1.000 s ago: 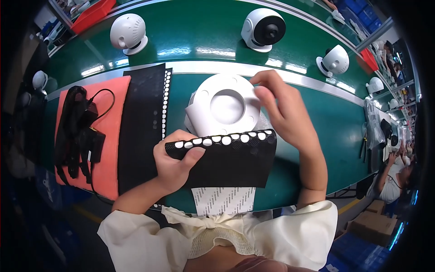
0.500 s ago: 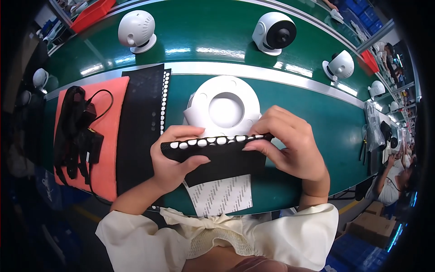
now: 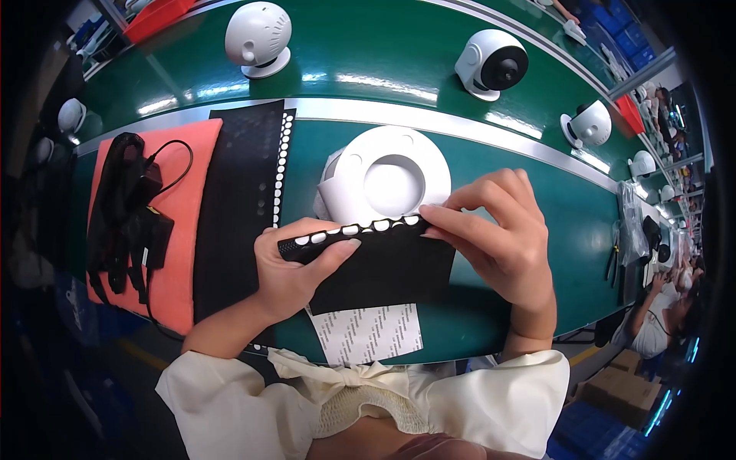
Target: Applying adhesive pads or small components to a camera housing on an assembly line.
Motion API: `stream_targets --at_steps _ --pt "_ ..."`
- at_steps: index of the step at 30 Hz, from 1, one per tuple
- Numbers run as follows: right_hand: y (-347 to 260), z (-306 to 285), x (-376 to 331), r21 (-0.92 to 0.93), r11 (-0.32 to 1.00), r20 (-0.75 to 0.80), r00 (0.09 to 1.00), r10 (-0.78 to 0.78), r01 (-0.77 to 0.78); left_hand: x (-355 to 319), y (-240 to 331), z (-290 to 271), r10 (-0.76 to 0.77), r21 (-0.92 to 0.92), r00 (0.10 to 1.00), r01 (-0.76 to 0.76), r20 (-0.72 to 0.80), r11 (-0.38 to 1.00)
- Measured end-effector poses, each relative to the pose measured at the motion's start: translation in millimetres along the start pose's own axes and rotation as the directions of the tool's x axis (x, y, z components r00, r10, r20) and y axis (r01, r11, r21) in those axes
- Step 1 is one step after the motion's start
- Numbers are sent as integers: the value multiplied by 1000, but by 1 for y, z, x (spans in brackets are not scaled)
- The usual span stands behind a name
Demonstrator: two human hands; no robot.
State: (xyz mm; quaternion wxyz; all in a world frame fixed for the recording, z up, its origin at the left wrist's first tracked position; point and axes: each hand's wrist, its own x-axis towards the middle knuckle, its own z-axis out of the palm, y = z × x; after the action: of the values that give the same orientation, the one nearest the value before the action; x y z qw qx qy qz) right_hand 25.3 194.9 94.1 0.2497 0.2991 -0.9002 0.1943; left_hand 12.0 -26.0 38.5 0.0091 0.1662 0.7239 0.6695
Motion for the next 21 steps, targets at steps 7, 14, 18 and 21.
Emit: stream_targets --at_steps 7,14,18,21 --pt "-1 5 0 47 999 -38 999 28 -26 2 1 0 -99 -91 995 100 22 991" --pt "2 4 0 57 998 -24 1000 13 -11 3 0 0 -94 -132 995 99 41 986" --pt "14 6 5 250 961 -39 993 -108 115 3 -1 -1 -106 -155 993 113 53 982" --pt "23 0 23 563 824 -112 994 -7 69 3 -6 -2 73 -94 992 -63 106 994"
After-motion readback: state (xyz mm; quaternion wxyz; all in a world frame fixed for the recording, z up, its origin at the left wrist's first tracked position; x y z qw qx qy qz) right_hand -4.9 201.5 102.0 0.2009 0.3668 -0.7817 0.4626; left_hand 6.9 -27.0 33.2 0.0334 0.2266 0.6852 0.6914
